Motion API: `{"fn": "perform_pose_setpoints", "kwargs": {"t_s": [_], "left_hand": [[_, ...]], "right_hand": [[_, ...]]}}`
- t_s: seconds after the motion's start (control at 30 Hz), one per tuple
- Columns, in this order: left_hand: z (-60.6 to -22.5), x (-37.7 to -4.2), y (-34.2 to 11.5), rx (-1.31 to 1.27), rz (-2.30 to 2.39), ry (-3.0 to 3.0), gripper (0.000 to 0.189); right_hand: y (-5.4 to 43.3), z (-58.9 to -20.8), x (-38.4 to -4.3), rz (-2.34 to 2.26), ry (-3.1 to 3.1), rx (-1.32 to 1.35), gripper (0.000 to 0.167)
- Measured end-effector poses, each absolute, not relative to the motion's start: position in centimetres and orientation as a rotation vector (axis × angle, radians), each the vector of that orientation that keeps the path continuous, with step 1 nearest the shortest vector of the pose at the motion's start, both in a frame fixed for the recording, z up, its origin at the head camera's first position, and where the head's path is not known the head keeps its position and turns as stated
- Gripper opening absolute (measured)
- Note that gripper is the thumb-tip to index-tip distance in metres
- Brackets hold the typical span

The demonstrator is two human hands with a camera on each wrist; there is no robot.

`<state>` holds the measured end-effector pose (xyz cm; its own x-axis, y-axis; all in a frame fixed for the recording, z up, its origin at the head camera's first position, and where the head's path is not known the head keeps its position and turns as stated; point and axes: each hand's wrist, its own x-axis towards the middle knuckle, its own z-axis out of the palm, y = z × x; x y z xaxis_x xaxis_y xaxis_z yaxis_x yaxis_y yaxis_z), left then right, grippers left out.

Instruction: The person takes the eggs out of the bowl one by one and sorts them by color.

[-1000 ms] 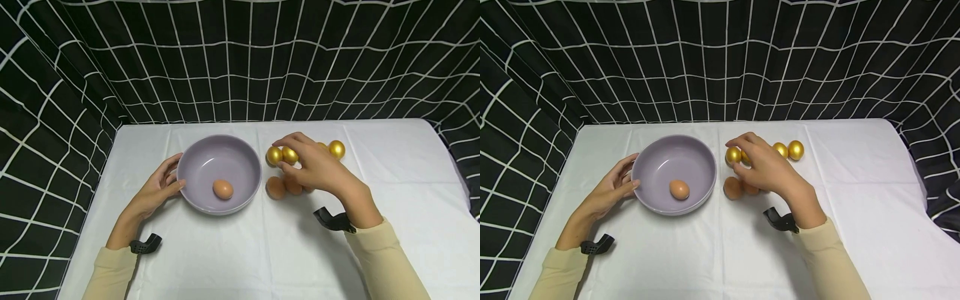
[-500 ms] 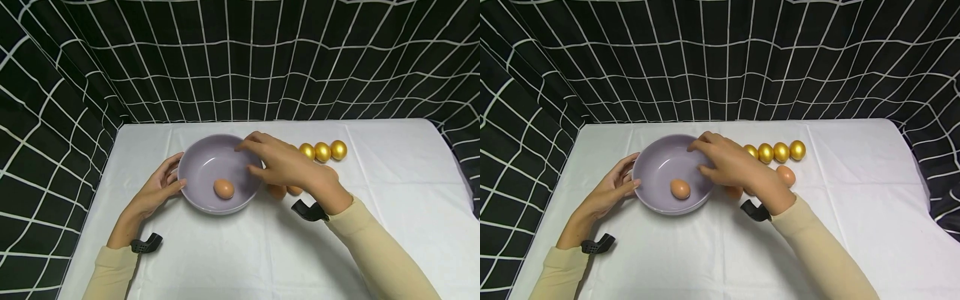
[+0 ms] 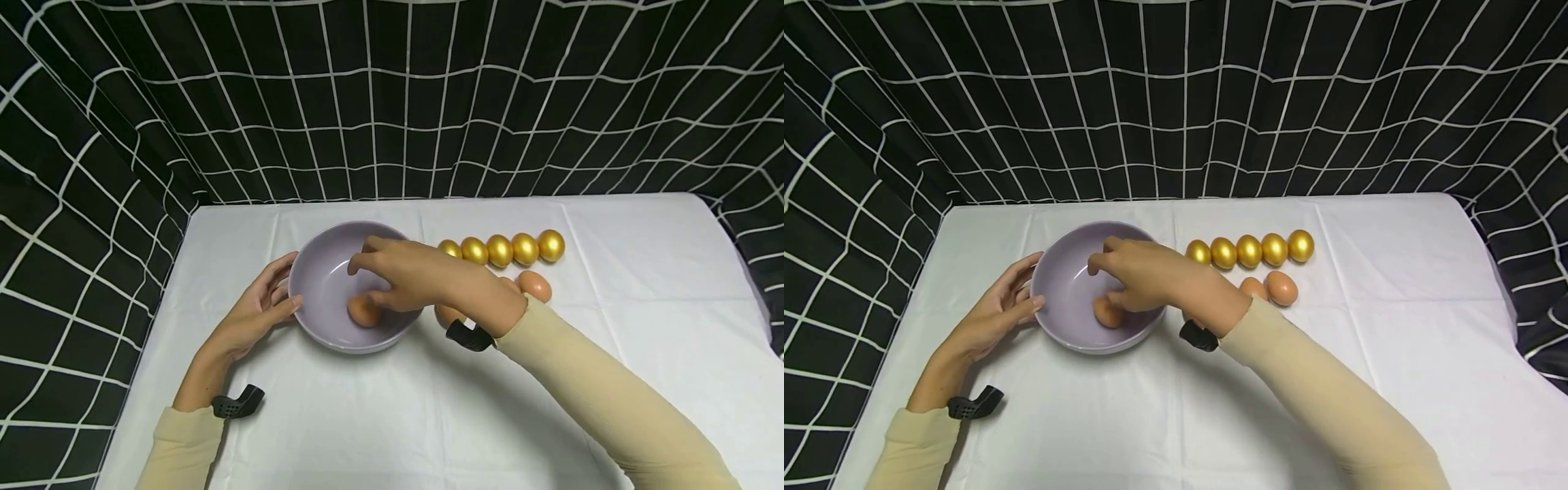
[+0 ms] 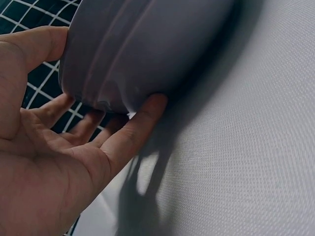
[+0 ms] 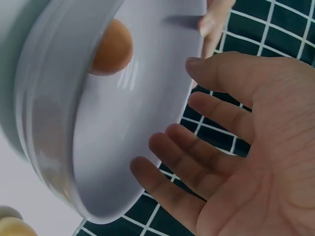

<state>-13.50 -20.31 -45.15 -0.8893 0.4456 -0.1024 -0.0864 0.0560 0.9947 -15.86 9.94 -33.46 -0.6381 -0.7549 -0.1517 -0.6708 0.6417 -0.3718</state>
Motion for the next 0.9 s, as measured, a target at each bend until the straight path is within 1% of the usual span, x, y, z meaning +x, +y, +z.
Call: {"fn": "perform_pose_setpoints", "kwargs": {"t_s": [0.2, 0.3, 0.43, 0.53, 0.73, 0.8, 0.9], "left_hand": [[-45.2, -13.5, -20.2, 0.363, 1.892, 1.958, 0.079], [-45.2, -13.4, -20.3, 0.367, 1.896, 1.952, 0.079], [-45.0, -13.3, -20.3, 0.370, 1.899, 1.944, 0.079], [-44.8, -13.3, -20.3, 0.359, 1.894, 1.948, 0.079], [-44.8, -13.4, -20.3, 0.358, 1.901, 1.945, 0.079], [-44.9, -13.4, -20.2, 0.357, 1.907, 1.941, 0.079], [-45.0, -13.4, -20.2, 0.350, 1.917, 1.935, 0.079]], "right_hand": [[8.7, -33.6, -16.3, -0.272, 2.535, -1.166, 0.039], [8.0, -34.1, -16.2, -0.218, 2.498, -1.168, 0.042], [7.0, -34.9, -16.0, -0.189, 2.451, -1.161, 0.042], [6.5, -35.4, -15.9, -0.175, 2.431, -1.155, 0.039], [6.0, -36.1, -15.7, -0.154, 2.432, -1.196, 0.020], [6.0, -36.2, -15.6, -0.149, 2.431, -1.211, 0.018], [5.9, -36.5, -15.6, -0.159, 2.431, -1.207, 0.020]]}}
